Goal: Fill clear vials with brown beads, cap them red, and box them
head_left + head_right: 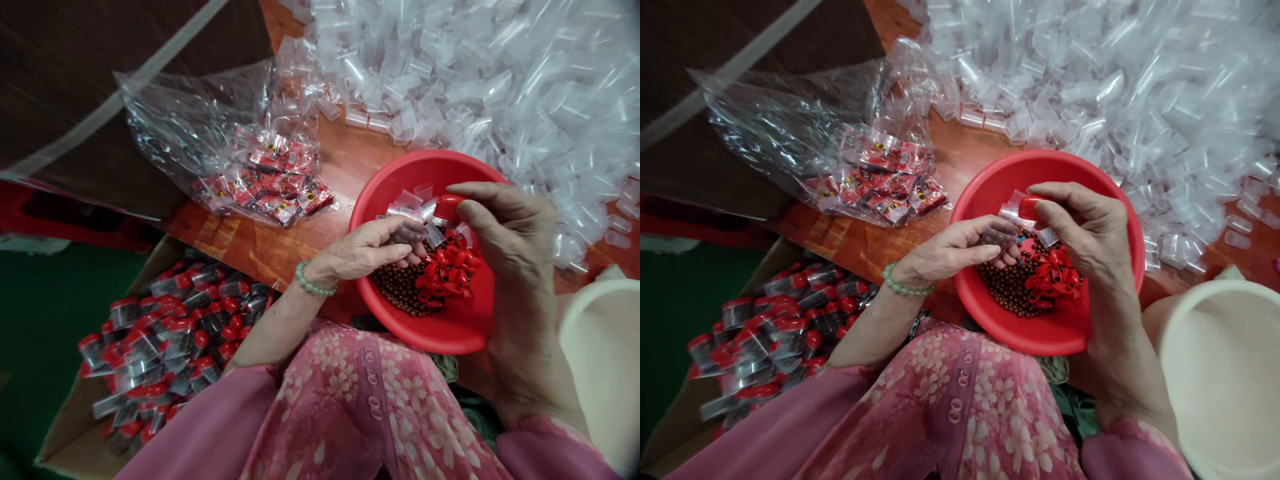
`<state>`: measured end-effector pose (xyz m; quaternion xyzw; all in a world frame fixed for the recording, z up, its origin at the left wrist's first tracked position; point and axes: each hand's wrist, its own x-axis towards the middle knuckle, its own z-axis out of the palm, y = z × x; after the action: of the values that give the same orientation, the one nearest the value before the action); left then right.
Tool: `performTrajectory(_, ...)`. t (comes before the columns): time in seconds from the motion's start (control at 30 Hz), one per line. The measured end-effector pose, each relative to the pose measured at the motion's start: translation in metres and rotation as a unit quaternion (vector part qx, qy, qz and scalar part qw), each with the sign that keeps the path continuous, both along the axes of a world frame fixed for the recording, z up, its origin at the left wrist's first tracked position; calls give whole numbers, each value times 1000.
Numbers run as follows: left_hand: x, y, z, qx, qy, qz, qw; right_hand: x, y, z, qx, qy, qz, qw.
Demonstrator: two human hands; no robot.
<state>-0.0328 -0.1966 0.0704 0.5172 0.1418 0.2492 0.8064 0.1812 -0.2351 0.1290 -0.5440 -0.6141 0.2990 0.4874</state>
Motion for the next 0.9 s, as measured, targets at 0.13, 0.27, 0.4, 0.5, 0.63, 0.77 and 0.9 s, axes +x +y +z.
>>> performTrajectory(0.13,2,0,2,1,-7,21,1000,-22,1,-12,27,23,7,999)
performTrajectory(0.27,5,0,5,-10,-23,35,999,-31,-3,-19,25,4,-6,1000)
performTrajectory(0.4,5,-3,5,-13,-6,51,999,-34,-6,-28,45,-16,-28,998)
performTrajectory(0.5,5,-4,4,-12,7,60,998,-36,-6,-33,75,-43,-31,996)
performTrajectory(0.63,6,-3,2,-15,-19,72,997,-33,-7,-33,124,-126,10,984)
performTrajectory(0.77,6,-3,1,-15,-34,82,996,-26,-6,-32,161,-260,72,949)
performTrajectory(0.9,6,-4,0,-23,-12,66,998,-22,-4,-36,166,-339,99,921)
